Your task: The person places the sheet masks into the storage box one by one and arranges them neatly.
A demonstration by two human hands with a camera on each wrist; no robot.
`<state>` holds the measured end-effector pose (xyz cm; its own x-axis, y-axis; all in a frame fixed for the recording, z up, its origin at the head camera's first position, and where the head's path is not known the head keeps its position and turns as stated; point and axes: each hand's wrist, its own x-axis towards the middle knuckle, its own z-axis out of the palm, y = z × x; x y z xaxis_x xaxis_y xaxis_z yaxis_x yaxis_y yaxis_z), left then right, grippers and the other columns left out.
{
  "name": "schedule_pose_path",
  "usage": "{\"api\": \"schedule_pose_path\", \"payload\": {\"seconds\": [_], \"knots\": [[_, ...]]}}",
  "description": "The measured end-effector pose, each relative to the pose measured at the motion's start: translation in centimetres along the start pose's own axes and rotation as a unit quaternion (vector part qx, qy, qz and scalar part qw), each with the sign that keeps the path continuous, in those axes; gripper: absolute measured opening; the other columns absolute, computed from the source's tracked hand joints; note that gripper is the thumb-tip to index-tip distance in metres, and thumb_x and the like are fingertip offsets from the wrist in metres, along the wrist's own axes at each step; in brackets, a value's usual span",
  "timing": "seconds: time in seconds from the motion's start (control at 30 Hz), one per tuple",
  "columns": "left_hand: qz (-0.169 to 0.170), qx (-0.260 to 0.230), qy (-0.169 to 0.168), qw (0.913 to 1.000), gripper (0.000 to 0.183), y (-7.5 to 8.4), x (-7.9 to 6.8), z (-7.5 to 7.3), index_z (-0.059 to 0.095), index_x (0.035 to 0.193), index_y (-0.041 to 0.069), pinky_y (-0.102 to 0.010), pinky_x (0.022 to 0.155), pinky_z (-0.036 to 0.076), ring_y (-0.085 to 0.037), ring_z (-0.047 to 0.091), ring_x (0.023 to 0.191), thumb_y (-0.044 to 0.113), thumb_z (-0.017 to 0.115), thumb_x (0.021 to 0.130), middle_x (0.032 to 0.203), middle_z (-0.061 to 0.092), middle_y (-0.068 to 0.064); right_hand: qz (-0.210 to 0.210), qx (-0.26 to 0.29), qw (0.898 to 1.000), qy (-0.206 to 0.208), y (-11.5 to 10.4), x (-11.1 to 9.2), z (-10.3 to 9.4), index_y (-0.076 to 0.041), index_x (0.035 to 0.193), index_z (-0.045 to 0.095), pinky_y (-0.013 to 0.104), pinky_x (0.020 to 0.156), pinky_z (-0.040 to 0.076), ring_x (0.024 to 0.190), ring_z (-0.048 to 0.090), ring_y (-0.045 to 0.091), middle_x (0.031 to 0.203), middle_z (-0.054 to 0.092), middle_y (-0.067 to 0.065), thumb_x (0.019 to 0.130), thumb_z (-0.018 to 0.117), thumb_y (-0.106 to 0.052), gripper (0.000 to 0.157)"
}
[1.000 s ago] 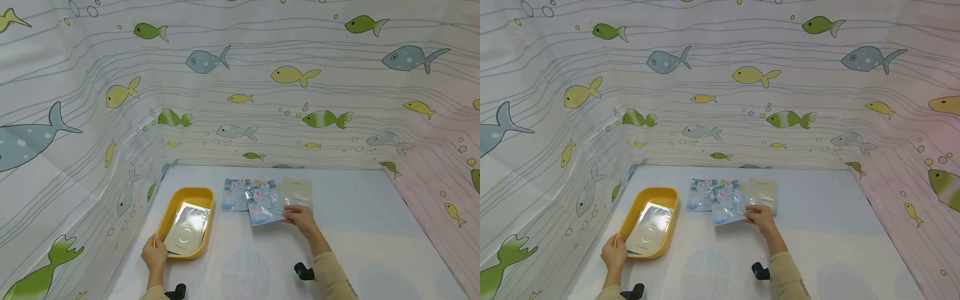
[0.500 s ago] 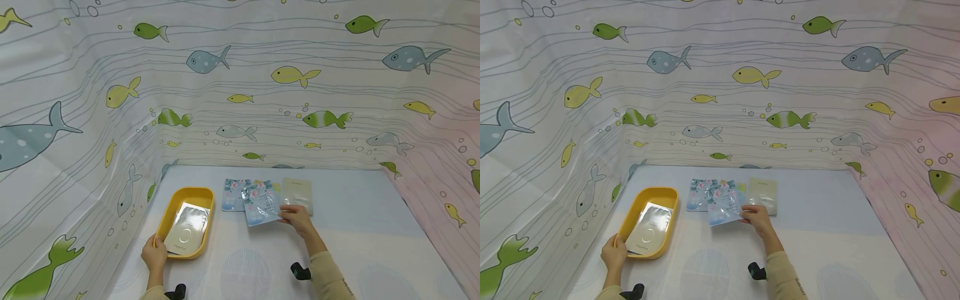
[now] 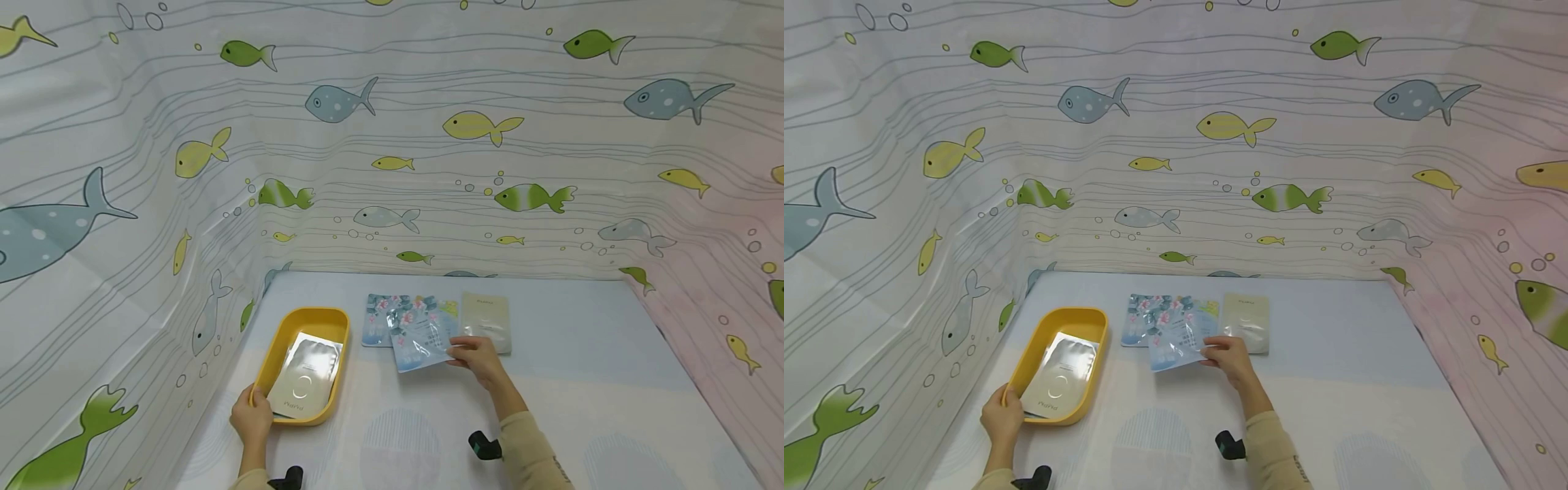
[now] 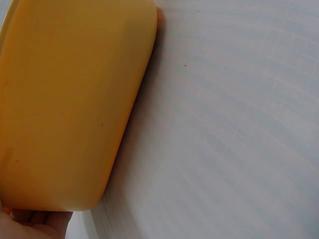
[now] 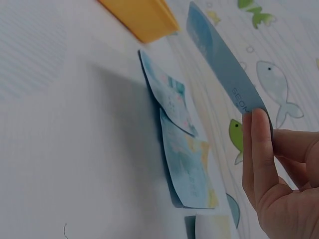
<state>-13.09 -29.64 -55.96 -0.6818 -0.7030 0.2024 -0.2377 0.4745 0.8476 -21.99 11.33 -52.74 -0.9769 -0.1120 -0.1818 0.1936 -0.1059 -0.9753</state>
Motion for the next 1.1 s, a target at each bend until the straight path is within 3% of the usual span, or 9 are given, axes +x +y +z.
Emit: {"api": "schedule_pose_path", "payload": {"seconds": [1.1], "knots": [[0.011, 0.000, 0.007, 0.9999, 0.030, 0.1, -0.1, 0.0, 0.056, 0.110, -0.019, -0.060, 0.084, 0.042, -0.056, 0.053, 0.099, 0.000, 0.042, 0.091, 0.107, 0.056, -0.041, 0.000, 0.010, 0.999, -0.035, -0.1, 0.3, 3.7, 0.022, 0.111, 0.054, 0.030, 0.069, 0.056, 0.072, 0.068, 0.018, 0.089, 0.065, 0.021, 0.080, 0.060, 0.013, 0.032]]}}
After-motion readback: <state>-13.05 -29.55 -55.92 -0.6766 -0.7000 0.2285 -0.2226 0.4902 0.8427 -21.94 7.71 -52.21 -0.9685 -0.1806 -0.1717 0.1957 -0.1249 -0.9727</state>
